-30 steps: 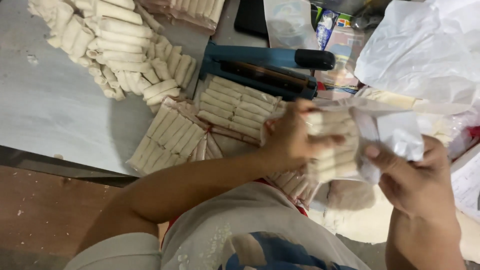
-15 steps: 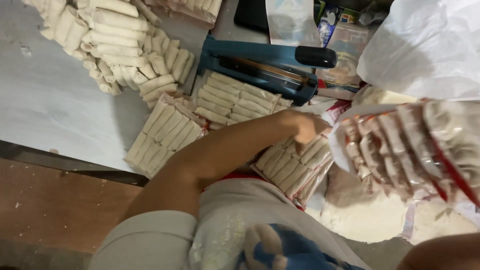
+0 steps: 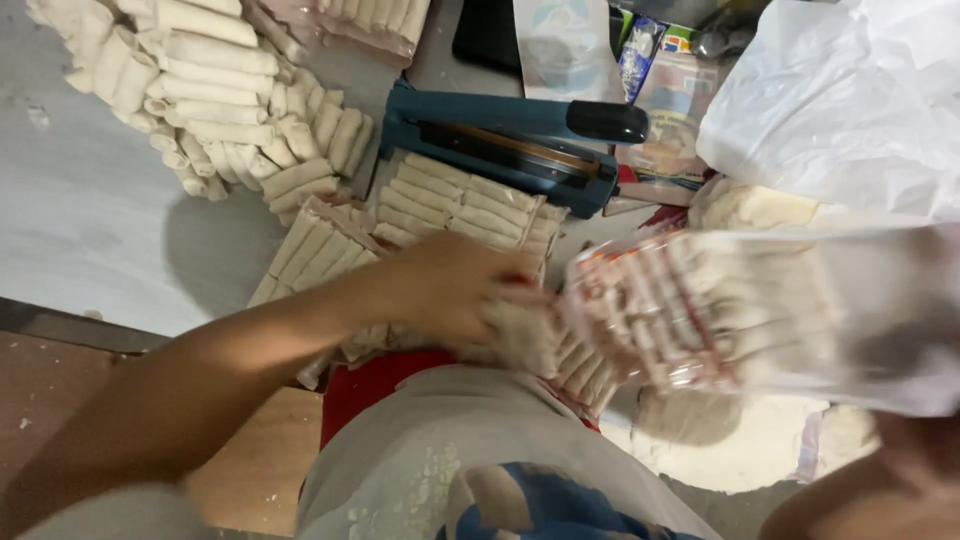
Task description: The person packs spring rolls into small plastic bags, seals each bag using a heat sealer, and then places the finished packages into a larger white plastic bag.
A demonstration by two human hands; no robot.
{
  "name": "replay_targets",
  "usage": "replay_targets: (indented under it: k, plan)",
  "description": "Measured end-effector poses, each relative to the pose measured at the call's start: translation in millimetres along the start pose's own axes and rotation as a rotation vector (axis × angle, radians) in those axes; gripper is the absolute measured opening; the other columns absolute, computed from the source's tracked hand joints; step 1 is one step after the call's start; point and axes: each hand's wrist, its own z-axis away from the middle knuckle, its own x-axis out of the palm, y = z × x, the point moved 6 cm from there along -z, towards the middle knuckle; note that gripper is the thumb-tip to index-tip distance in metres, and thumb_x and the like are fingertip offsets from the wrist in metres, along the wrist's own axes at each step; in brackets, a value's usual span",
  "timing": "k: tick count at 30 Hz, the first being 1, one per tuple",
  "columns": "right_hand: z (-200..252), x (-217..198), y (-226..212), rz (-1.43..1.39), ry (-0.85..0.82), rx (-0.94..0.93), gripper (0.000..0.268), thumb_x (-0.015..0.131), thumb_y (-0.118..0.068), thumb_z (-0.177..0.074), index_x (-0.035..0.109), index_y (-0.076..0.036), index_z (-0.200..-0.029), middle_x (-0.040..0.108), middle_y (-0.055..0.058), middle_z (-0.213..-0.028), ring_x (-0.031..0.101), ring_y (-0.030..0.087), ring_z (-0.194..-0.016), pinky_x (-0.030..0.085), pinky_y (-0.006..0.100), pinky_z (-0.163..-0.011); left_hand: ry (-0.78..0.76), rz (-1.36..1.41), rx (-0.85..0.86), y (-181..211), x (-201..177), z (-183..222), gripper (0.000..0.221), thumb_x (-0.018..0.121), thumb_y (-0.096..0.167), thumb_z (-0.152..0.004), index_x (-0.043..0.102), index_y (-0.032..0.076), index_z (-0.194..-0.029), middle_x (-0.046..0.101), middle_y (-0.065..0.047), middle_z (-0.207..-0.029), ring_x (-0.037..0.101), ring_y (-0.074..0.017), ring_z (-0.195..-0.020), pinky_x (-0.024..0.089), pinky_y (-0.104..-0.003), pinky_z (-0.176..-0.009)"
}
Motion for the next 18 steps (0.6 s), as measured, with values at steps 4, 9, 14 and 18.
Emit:
replay_targets:
  k: [4,9,14,18]
  plan:
    - [72.6,291.1,172.7,1.158,-0.34,-0.443,0.043,0.057,0.011,-0.086,0.056,0.005,-0.128,0.055,0.025,-0.14,0.058,0.033,-0.13,0.047,0.041,-0.117,0.419,0.608,-0.086,-31.6,-24.9,53.3,0.055,0.079,0.032,-0.067,0.057,0.025,-0.118,0.069,0.002,-0.111,0.07,-0.0152,-0.095,0.062,-0.03,-0.079]
    - [116.5,345.8,231.2,0.829,-0.103,-0.257,0.033,0.064,-0.001,-0.09,0.047,-0.012,-0.064,0.05,-0.005,-0.074,0.053,0.009,-0.074,0.047,0.025,-0.077,0.417,1.104,-0.311,-3.5,-26.3,44.7,0.13,0.061,0.054,-0.057,-0.014,0.019,-0.158,0.065,-0.009,-0.141,0.065,-0.0228,-0.126,0.055,-0.043,-0.103]
    - [128.0,373.2,239.9,1.334,-0.252,-0.31,0.03,0.064,-0.002,-0.094,0.06,-0.005,-0.064,0.066,0.002,-0.083,0.067,0.028,-0.13,0.05,0.026,-0.092,0.575,1.971,-0.322,18.3,6.6,-21.1,0.105,0.066,0.006,-0.065,0.018,0.028,-0.156,0.059,-0.022,-0.124,0.063,-0.041,-0.092,0.056,-0.053,-0.072]
    - [84.4,334.4,230.0,1.309,-0.388,-0.161,0.028,0.058,-0.006,-0.095,0.071,0.004,-0.072,0.076,0.014,-0.076,0.073,0.019,-0.07,0.059,0.029,-0.081,1.2,1.051,-0.006,45.1,13.4,-54.8,0.034,0.059,0.038,-0.082,0.05,0.013,-0.103,0.068,-0.002,-0.081,0.071,-0.0181,-0.07,0.061,-0.033,-0.056]
